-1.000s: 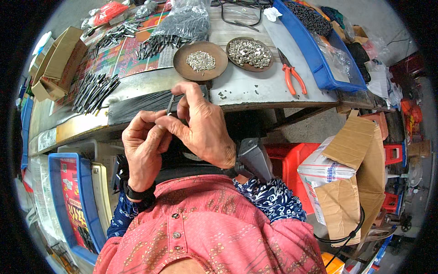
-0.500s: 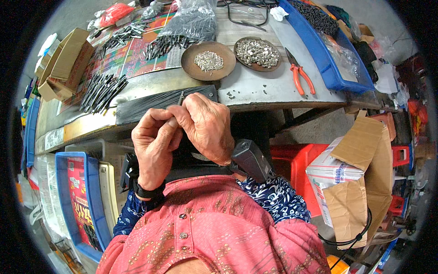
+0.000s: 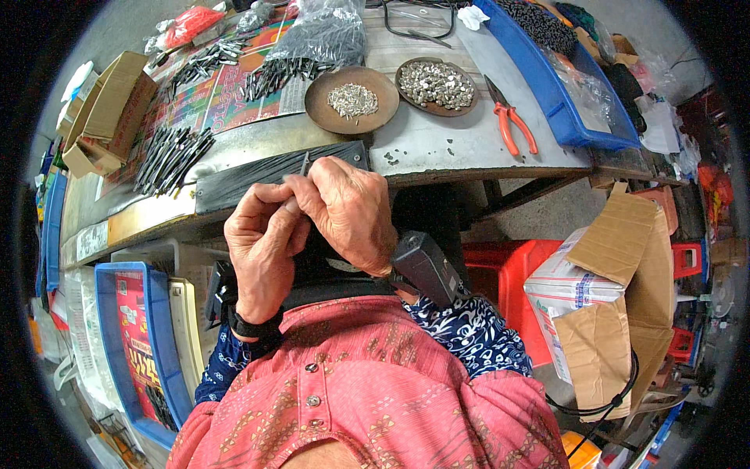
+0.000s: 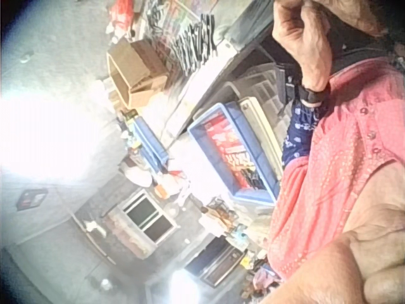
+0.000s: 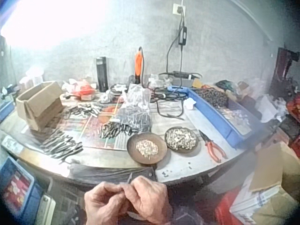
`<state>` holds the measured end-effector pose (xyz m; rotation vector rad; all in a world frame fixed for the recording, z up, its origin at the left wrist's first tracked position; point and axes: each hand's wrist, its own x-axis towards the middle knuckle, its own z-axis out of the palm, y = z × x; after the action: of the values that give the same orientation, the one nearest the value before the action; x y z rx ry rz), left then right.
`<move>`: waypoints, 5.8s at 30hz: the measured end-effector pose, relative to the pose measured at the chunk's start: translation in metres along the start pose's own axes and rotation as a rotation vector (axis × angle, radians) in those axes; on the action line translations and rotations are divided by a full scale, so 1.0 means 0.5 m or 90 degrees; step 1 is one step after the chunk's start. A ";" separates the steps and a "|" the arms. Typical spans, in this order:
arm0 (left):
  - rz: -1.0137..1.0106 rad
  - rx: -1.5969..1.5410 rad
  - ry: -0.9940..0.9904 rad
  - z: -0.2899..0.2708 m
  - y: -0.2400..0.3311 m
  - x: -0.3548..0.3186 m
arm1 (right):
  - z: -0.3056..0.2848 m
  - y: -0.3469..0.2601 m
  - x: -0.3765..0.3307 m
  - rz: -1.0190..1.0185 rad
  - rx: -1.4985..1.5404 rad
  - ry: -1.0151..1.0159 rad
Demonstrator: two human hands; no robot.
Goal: The person repeatedly picks up small metal rods and cylindrical components from a workbench, inserts the components into the rods, and uses pliers to crimp or secure them. The assembled pieces are placed back on the table. The process is repeated multiple times throughout the clip.
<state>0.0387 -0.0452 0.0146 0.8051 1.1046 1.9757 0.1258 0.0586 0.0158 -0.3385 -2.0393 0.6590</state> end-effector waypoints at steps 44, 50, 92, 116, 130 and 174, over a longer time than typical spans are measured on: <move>0.407 0.855 -0.257 -0.032 -0.007 0.137 | -0.034 0.086 0.006 0.104 0.047 0.081; 0.386 0.828 -0.202 -0.042 0.017 0.111 | -0.040 0.085 0.006 0.106 0.063 0.066; 0.138 0.210 -0.071 -0.028 0.033 0.019 | 0.000 -0.027 0.003 0.017 0.055 0.011; 0.391 1.008 0.220 -0.391 0.172 0.204 | -0.064 0.052 0.022 0.052 -0.112 -0.002; 0.359 1.101 0.185 -0.421 0.173 0.231 | -0.070 0.104 0.053 -0.034 -0.335 -0.074; 0.283 1.275 0.061 -0.330 0.033 0.639 | -0.048 0.128 0.062 -0.022 -0.138 0.059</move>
<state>-0.2698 0.1399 0.0109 1.9006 3.0397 0.4405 0.1285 0.1333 0.0110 -0.4500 -2.0269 0.3949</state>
